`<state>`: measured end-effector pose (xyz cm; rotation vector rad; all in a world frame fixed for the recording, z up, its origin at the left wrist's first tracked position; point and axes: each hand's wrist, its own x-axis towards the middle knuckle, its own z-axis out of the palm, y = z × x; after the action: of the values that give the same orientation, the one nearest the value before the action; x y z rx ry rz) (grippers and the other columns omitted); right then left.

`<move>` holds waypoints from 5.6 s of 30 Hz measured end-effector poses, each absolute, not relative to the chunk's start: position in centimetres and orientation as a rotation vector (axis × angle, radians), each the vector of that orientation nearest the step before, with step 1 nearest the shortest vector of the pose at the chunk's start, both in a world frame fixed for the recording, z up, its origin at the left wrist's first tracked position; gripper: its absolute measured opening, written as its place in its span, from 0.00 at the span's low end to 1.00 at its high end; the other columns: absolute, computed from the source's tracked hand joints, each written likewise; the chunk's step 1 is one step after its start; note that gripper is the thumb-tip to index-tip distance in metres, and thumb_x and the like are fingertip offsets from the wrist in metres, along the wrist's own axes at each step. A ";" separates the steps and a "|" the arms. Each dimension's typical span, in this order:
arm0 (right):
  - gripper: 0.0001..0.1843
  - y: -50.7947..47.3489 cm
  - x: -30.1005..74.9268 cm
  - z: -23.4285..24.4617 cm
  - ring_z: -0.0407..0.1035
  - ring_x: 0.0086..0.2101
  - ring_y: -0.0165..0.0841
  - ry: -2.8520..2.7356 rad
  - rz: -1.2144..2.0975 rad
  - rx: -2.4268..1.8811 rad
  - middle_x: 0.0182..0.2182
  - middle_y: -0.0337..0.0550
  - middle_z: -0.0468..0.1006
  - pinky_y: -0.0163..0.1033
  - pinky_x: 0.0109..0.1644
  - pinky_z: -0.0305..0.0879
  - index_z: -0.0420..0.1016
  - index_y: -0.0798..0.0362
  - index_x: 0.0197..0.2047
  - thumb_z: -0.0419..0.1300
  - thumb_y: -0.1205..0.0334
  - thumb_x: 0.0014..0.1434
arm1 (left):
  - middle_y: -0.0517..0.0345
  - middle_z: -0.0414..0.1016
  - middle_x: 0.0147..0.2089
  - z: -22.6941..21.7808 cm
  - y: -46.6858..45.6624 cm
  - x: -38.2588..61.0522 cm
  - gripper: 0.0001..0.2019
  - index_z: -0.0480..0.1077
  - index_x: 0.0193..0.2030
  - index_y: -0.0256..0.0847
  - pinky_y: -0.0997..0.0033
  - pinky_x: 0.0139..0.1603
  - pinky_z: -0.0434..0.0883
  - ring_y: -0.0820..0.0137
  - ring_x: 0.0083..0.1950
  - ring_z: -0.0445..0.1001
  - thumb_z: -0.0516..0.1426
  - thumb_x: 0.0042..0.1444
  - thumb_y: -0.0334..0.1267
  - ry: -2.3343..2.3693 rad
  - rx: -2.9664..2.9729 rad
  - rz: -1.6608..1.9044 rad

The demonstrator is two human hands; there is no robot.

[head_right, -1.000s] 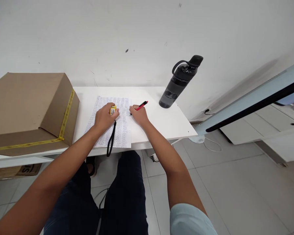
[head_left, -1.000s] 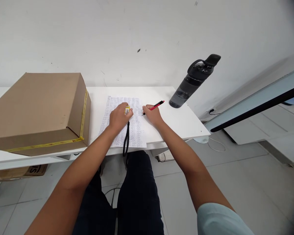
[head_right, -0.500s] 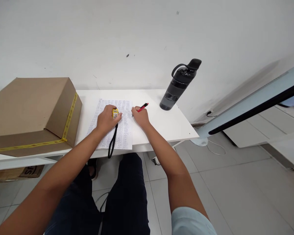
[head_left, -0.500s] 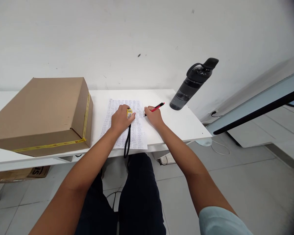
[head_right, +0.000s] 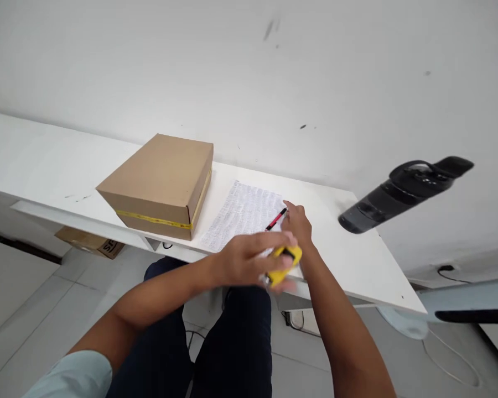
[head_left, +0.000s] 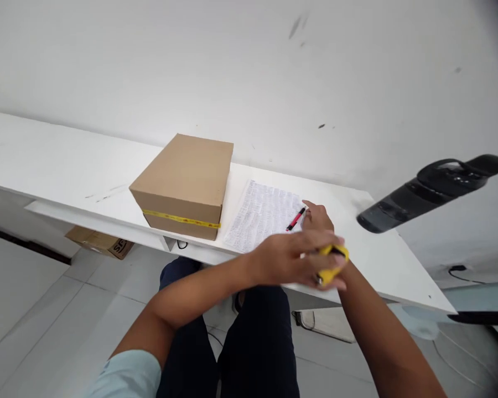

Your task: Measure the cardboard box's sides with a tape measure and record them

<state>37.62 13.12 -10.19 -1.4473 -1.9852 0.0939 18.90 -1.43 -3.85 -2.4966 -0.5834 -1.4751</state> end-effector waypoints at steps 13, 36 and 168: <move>0.34 -14.2 23.6 -7.6 0.75 0.32 0.36 -1.346 1.638 -0.599 0.45 0.45 0.80 0.40 0.29 0.74 0.69 0.34 0.63 0.66 0.37 0.57 | 0.47 0.77 0.63 -4.2 -15.1 6.4 0.28 0.54 0.71 0.58 0.53 0.65 0.68 0.60 0.60 0.78 0.50 0.67 0.59 -1.101 -2.347 -1.711; 0.37 -3.4 26.4 -2.7 0.74 0.38 0.35 -1.237 0.890 -0.793 0.47 0.46 0.79 0.42 0.40 0.76 0.67 0.45 0.66 0.69 0.47 0.55 | 0.62 0.64 0.27 7.4 -11.5 -12.0 0.12 0.63 0.28 0.40 0.65 0.44 0.69 0.73 0.32 0.63 0.54 0.58 0.43 -2.652 -1.332 -1.905; 0.31 1.6 27.6 -0.4 0.74 0.41 0.35 -1.427 0.960 -0.623 0.49 0.43 0.79 0.44 0.43 0.78 0.72 0.45 0.60 0.67 0.41 0.56 | 0.49 0.81 0.52 4.1 -16.2 -9.5 0.14 0.75 0.54 0.46 0.48 0.55 0.71 0.52 0.55 0.77 0.51 0.69 0.41 -1.652 -1.715 -0.493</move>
<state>27.63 1.55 -0.38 -0.6229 -1.4267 0.9597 -9.51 -16.23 4.11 -1.7154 -1.6519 -0.4926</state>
